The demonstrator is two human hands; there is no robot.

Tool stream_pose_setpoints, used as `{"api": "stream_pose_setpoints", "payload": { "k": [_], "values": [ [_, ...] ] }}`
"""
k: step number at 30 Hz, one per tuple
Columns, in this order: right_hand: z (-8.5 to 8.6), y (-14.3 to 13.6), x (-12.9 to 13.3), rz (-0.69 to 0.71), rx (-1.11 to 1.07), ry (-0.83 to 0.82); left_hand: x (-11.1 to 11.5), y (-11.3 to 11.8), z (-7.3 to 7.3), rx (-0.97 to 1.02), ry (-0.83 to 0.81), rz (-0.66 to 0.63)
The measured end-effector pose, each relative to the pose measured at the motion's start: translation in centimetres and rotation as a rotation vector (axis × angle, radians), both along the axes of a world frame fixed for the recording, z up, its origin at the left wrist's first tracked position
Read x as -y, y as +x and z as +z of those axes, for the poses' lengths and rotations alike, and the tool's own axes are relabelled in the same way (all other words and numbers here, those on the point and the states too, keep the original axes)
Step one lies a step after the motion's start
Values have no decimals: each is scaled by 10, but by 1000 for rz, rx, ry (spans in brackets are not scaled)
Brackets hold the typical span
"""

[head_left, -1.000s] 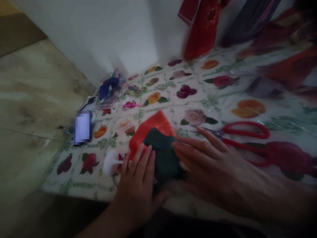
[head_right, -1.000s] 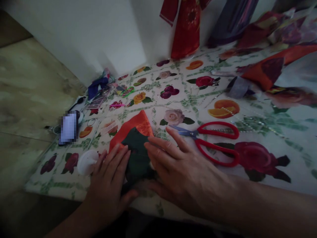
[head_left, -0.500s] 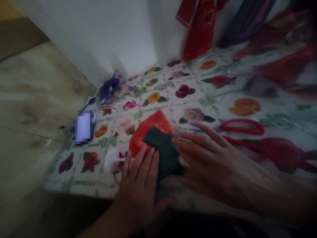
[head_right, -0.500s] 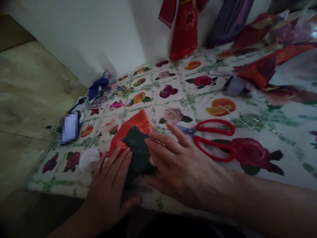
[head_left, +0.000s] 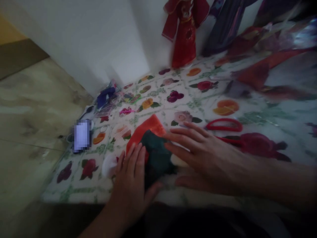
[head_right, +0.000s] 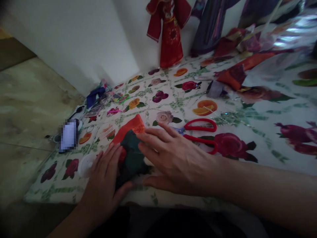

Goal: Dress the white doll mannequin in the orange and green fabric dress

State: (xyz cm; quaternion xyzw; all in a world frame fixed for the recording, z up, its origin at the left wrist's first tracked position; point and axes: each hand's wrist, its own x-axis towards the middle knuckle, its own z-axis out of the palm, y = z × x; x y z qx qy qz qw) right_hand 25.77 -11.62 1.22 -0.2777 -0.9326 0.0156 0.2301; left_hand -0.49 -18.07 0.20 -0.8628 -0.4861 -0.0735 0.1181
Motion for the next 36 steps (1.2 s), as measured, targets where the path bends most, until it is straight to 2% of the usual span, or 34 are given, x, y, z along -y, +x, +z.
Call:
{"api": "stream_pose_setpoints", "payload": {
  "k": [3, 6, 10, 13, 16, 18, 21, 24, 26, 28, 31, 33, 36],
  "values": [
    [12, 17, 0, -27, 39, -69, -2, -3, 16, 22, 23, -19],
    [12, 28, 5, -45, 94, -60, -3, 1, 23, 38, 75, -63],
    [1, 29, 12, -70, 106, -35, -9, 13, 14, 38, 99, -109],
    [7, 24, 12, -65, 154, -154, -16, 22, 7, 36, 83, -112],
    [31, 18, 6, -29, 157, -235, -27, 25, 9, 72, 89, -130],
    [53, 12, -4, 2, 122, -232, -38, 23, 20, 153, 95, -117],
    [90, 2, -26, 69, -20, -214, -59, 18, 48, 370, 85, -54],
    [126, -11, -51, 42, -258, -243, -80, 14, 83, 600, 145, 3],
    [145, -21, -63, 25, -396, -316, -91, 14, 103, 731, 159, 17],
    [158, -31, -70, 16, -518, -385, -100, 17, 117, 853, 151, 19],
    [165, -44, -77, -32, -655, -483, -111, 27, 124, 976, 182, 31],
    [165, -50, -81, -45, -694, -512, -117, 37, 121, 1009, 215, 22],
    [168, -54, -87, -56, -672, -468, -124, 49, 113, 1068, 208, -31]
  ]
}}
